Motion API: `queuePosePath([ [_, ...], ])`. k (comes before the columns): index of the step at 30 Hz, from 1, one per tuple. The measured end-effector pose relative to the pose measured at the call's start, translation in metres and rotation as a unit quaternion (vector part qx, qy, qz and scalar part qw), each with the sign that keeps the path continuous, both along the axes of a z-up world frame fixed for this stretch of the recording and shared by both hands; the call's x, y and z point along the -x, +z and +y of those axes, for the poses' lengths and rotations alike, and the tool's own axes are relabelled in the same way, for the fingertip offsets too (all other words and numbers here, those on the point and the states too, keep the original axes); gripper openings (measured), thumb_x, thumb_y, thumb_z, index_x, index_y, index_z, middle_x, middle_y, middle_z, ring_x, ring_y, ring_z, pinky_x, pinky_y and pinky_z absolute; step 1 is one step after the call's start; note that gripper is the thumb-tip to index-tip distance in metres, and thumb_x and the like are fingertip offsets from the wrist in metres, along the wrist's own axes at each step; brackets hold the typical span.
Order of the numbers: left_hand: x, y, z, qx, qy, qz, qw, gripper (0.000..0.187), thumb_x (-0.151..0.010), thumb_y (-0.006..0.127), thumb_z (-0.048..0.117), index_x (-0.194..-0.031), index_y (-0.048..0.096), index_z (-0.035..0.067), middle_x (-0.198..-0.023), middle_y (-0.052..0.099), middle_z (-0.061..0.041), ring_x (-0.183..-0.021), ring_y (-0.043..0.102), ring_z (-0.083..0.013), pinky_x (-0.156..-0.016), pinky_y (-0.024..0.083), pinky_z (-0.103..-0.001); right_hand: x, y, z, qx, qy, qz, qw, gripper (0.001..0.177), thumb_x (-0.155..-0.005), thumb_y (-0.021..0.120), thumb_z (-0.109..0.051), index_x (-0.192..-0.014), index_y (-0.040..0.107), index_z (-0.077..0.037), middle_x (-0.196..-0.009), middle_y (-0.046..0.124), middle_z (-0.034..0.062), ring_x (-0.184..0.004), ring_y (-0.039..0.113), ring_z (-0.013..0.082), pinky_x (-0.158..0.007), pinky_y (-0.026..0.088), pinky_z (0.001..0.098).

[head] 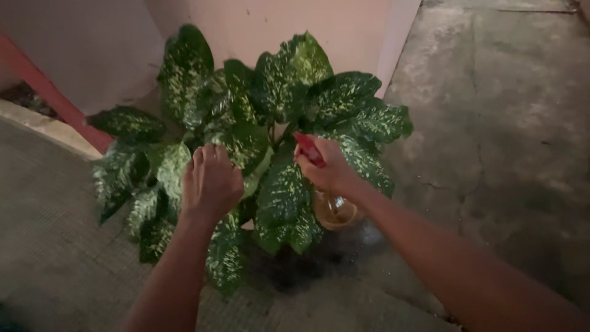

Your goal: The person uses a spray bottle to water several potted and ground plants, while touching the leaves by hand.

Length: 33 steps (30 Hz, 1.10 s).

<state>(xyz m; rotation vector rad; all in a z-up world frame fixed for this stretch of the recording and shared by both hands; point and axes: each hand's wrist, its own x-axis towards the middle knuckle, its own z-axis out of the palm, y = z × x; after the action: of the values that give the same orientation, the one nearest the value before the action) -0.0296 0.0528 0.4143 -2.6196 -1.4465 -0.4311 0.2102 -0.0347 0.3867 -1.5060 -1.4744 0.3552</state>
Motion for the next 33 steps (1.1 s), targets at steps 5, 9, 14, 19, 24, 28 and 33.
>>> queuePosePath([
  [5, 0.006, 0.072, 0.009, 0.018, -0.03, -0.002, 0.999, 0.054, -0.094, 0.06, 0.033, -0.133, 0.053, -0.004, -0.14, 0.051, -0.025, -0.133, 0.048, -0.0406, -0.109, 0.042, -0.053, 0.0, 0.066, 0.002, 0.017, -0.024, 0.002, 1.0, 0.011, -0.088, 0.066, -0.018, -0.089, 0.068, -0.007, -0.065, 0.065, 0.0057, -0.059, 0.064, 0.0179, -0.057, 0.051, 0.0365],
  [9, 0.008, 0.104, 0.02, -0.004, -0.057, 0.002, 0.998, 0.054, -0.093, 0.061, 0.034, -0.13, 0.054, -0.004, -0.136, 0.054, -0.026, -0.13, 0.051, -0.0419, -0.105, 0.043, -0.054, 0.0, 0.096, -0.001, -0.007, -0.033, -0.013, 0.999, 0.013, -0.087, 0.066, -0.018, -0.089, 0.069, -0.006, -0.064, 0.065, 0.0065, -0.059, 0.066, 0.0176, -0.058, 0.052, 0.0359],
  [14, 0.004, 0.133, 0.024, 0.044, -0.054, -0.012, 0.998, 0.048, -0.095, 0.06, 0.035, -0.126, 0.058, -0.002, -0.133, 0.058, -0.024, -0.127, 0.055, -0.0401, -0.105, 0.045, -0.055, -0.002, 0.124, -0.007, 0.023, -0.092, -0.013, 0.995, 0.02, -0.089, 0.07, -0.023, -0.085, 0.067, -0.004, -0.062, 0.062, 0.0092, -0.057, 0.061, 0.0181, -0.057, 0.05, 0.0367],
  [19, -0.013, 0.149, 0.032, 0.054, -0.05, -0.038, 0.997, 0.047, -0.094, 0.06, 0.035, -0.125, 0.059, 0.0, -0.127, 0.062, -0.023, -0.121, 0.058, -0.0401, -0.102, 0.046, -0.056, -0.017, 0.152, -0.004, 0.064, -0.115, -0.039, 0.991, 0.028, -0.091, 0.068, -0.026, -0.075, 0.062, -0.003, -0.057, 0.058, 0.0123, -0.053, 0.058, 0.0193, -0.056, 0.049, 0.0395],
  [24, -0.03, 0.159, 0.043, 0.086, -0.031, -0.018, 0.996, 0.043, -0.096, 0.057, 0.038, -0.12, 0.061, 0.002, -0.123, 0.063, -0.022, -0.12, 0.06, -0.0379, -0.102, 0.047, -0.055, -0.033, 0.158, 0.016, 0.071, -0.121, -0.096, 0.985, 0.036, -0.088, 0.072, -0.029, -0.068, 0.06, -0.002, -0.054, 0.055, 0.0132, -0.049, 0.054, 0.0243, -0.053, 0.046, 0.0434],
  [28, -0.042, 0.165, 0.058, 0.117, -0.001, -0.004, 0.993, 0.041, -0.098, 0.055, 0.038, -0.117, 0.061, 0.003, -0.121, 0.064, -0.02, -0.118, 0.061, -0.0371, -0.101, 0.048, -0.055, -0.046, 0.147, 0.036, 0.041, -0.073, -0.058, 0.995, 0.033, -0.087, 0.072, -0.032, -0.072, 0.062, -0.003, -0.055, 0.058, 0.0115, -0.049, 0.057, 0.0249, -0.051, 0.046, 0.0426],
  [33, -0.059, 0.155, 0.074, 0.159, 0.018, -0.009, 0.987, 0.043, -0.099, 0.054, 0.038, -0.12, 0.061, 0.002, -0.125, 0.062, -0.021, -0.116, 0.062, -0.0367, -0.099, 0.05, -0.055, -0.056, 0.13, 0.054, 0.058, -0.1, -0.07, 0.991, 0.04, -0.086, 0.074, -0.035, -0.067, 0.062, -0.002, -0.054, 0.055, 0.0133, -0.047, 0.054, 0.0263, -0.05, 0.044, 0.0417],
])
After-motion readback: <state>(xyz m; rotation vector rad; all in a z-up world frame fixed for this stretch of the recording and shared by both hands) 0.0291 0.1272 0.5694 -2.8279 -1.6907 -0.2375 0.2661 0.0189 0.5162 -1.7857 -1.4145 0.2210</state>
